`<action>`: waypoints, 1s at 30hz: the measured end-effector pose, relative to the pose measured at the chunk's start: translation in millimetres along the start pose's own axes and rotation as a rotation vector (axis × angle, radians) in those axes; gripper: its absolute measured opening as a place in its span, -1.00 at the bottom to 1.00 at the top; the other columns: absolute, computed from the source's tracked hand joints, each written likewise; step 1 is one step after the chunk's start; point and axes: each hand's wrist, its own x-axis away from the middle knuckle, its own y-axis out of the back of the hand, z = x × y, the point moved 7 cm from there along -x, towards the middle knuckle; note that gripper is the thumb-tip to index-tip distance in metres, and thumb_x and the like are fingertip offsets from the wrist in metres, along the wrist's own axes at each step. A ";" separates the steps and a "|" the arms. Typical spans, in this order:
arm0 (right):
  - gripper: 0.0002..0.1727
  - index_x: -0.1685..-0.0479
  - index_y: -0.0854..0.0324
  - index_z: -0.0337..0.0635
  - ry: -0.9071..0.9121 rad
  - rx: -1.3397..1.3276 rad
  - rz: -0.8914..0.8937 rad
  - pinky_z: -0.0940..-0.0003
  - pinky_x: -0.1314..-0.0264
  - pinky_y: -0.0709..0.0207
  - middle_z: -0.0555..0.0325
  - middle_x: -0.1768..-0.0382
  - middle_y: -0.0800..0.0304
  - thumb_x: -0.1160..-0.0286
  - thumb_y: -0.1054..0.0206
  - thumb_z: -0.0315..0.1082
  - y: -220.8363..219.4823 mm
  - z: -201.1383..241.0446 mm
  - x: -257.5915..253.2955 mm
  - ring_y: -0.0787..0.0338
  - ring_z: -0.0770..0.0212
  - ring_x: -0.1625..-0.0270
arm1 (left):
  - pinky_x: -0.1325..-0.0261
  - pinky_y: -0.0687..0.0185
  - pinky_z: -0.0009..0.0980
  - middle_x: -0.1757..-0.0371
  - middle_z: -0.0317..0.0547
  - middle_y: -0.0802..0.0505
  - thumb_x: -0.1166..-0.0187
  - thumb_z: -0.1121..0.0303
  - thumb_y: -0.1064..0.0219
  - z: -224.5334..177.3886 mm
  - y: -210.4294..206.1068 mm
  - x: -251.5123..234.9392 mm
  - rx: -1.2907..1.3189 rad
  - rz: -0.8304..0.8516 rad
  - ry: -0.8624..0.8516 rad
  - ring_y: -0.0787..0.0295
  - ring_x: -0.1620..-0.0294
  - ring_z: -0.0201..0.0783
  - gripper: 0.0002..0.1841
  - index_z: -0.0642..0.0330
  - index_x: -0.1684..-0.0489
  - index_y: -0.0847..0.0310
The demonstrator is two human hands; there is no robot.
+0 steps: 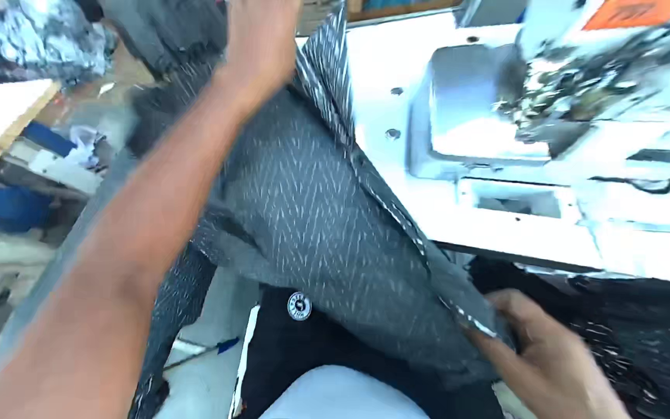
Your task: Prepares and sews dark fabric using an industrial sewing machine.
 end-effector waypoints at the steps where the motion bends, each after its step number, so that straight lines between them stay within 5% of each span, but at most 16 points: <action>1: -0.67 -0.01 -0.63 -0.27 -0.084 -0.083 0.040 0.19 0.32 -0.68 0.14 0.36 -0.79 -0.40 -0.47 -0.25 -5.6 -16.6 11.1 -0.75 0.30 0.38 | -0.40 -0.46 0.44 -0.60 0.37 -0.51 -0.69 0.29 -0.22 -24.7 -29.9 13.2 0.082 0.053 -0.042 -0.45 -0.58 0.42 -0.43 0.18 -0.71 -0.35; 3: -0.69 -0.05 -0.61 -0.26 -0.183 -0.185 0.079 0.30 0.27 -0.67 0.20 0.34 -0.79 -0.44 -0.45 -0.29 -11.4 -42.8 24.9 -0.74 0.38 0.37 | -0.46 -0.43 0.40 -0.63 0.32 -0.52 -0.77 0.17 -0.15 -50.7 -97.3 42.6 0.243 0.144 -0.114 -0.43 -0.62 0.36 -0.44 0.22 -0.71 -0.35; 6: -0.69 -0.12 -0.62 -0.29 -0.182 -0.233 0.126 0.34 0.20 -0.71 0.21 0.27 -0.82 -0.48 -0.40 -0.33 -9.9 -60.1 24.9 -0.77 0.42 0.30 | -0.72 -0.13 0.32 -0.72 0.29 -0.43 -0.82 0.05 -0.01 -37.4 -163.4 77.0 0.407 0.176 -0.089 -0.27 -0.75 0.29 -0.41 0.29 -0.67 -0.41; 9: -0.82 -0.03 -0.64 -0.25 -0.182 -0.413 0.157 0.43 0.12 -0.69 0.35 0.24 -0.78 -0.50 -0.31 -0.47 0.3 -74.4 33.0 -0.75 0.52 0.23 | -0.75 -0.11 0.29 -0.75 0.19 -0.43 -0.84 -0.03 0.08 -22.7 -161.7 112.6 0.351 0.125 -0.042 -0.26 -0.78 0.23 -0.40 0.16 -0.68 -0.45; 12: -0.73 -0.04 -0.69 0.06 -0.269 -0.665 0.132 0.41 -0.16 -0.71 0.59 0.09 -0.87 -0.57 -0.20 -0.50 6.6 -106.4 55.9 -0.80 0.57 0.01 | -0.67 -0.17 0.35 -0.81 0.07 -0.36 -0.84 -0.08 0.11 -16.3 -143.3 154.1 0.273 0.209 0.017 -0.24 -0.78 0.23 -0.39 0.04 -0.74 -0.39; 15: -0.75 0.02 -0.69 0.06 -0.389 -0.639 0.098 0.42 -0.11 -0.70 0.60 0.15 -0.85 -0.61 -0.14 -0.46 -2.5 -132.7 65.8 -0.79 0.60 0.06 | -0.49 -0.38 0.35 -0.55 0.13 -0.65 -0.75 0.04 -0.16 -13.0 -133.8 141.5 0.322 0.226 -0.006 -0.50 -0.57 0.25 -0.52 0.11 -0.45 -0.67; 17: -0.79 -0.01 -0.70 -0.14 -0.425 -0.356 0.119 0.35 -0.04 -0.71 0.40 0.21 -0.82 -0.67 -0.16 -0.33 -11.7 -146.0 61.0 -0.79 0.50 0.13 | -0.52 -0.47 0.19 -0.35 0.13 -0.77 -0.72 0.19 -0.22 -24.4 -135.7 108.7 0.393 0.161 -0.084 -0.63 -0.46 0.15 -0.64 0.18 -0.30 -0.74; 20: -0.62 -0.05 -0.74 -0.40 -0.374 0.244 0.254 -0.47 0.01 -0.58 -0.37 0.17 -0.83 -0.64 -0.21 -0.23 -22.8 -153.6 49.7 -0.84 -0.37 0.08 | -0.52 -0.53 0.08 -0.43 0.15 -0.72 -0.73 0.25 -0.24 -60.4 -147.9 51.5 0.535 0.085 -0.206 -0.66 -0.44 0.10 -0.56 0.21 -0.52 -0.58; 23: -0.63 -0.14 -0.73 -0.30 -0.329 0.533 0.186 -0.58 0.10 -0.54 -0.39 0.09 -0.83 -0.60 -0.24 -0.20 -11.6 -115.8 37.4 -0.82 -0.51 0.05 | -0.47 -0.51 0.19 -0.39 0.14 -0.77 -0.71 0.06 -0.28 -89.8 -168.5 11.6 0.579 0.094 -0.191 -0.65 -0.43 0.17 -0.44 0.20 -0.60 -0.53; 26: -0.64 0.02 -0.77 -0.22 0.004 0.574 -0.070 -0.24 0.33 -0.66 -0.13 0.23 -0.85 -0.66 -0.16 -0.15 6.1 -37.4 3.9 -0.87 -0.20 0.25 | -0.32 -0.47 0.22 -0.19 0.03 -0.81 -0.61 -0.09 -0.35 -108.9 -182.3 3.8 0.589 0.142 -0.053 -0.67 -0.30 0.11 -0.49 0.01 -0.37 -0.75; 30: -0.67 0.13 -0.77 -0.16 0.387 0.536 -0.337 0.13 0.45 -0.63 0.09 0.32 -0.80 -0.65 -0.12 -0.18 20.6 68.0 -59.5 -0.80 0.09 0.36 | -0.37 -0.48 0.14 0.01 -0.04 -0.85 -0.62 0.19 -0.37 -107.4 -164.7 25.9 0.851 -0.108 0.032 -0.72 -0.20 0.00 -0.76 0.12 0.00 -0.84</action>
